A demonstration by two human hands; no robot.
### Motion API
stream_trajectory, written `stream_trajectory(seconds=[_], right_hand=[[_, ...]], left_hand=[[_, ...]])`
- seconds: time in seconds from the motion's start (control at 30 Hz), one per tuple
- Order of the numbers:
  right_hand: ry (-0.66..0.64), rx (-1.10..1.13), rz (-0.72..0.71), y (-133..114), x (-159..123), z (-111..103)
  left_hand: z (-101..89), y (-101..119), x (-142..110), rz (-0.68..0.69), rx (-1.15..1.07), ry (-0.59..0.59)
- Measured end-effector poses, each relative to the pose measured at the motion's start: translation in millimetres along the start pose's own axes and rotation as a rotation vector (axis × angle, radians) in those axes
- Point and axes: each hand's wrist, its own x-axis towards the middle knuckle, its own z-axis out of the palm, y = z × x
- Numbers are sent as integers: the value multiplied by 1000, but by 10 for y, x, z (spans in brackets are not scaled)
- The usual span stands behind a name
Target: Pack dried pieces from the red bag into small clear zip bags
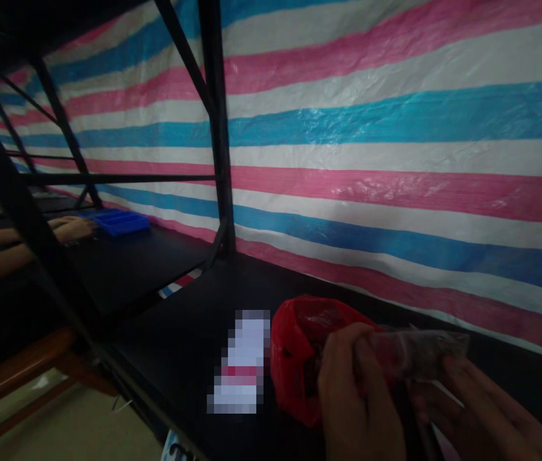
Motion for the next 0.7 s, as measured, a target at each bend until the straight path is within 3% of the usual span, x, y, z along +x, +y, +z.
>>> stream_trajectory(seconds=[0.1,0.17,0.33,0.5,0.6,0.7], right_hand=[[49,-138,-84,-267,-27,328],[26,-294,-143,-417,-24,561],[-52,-632,-310,-565,96,936],[-77,-981,-465,-623,222,1016],[-130,-1055,-477,-673,255,1041],[-144,-1117,-501,-744,250,1079]], left_hand=[[-162,-30,159,218,280,243],[-279,-95,271,219,580,389],[-476,-288,401,113,949,260],[-560,-347,406,67,977,198],[-612,-352,457,-32,789,199],[-655,-369,502,-35,563,142]])
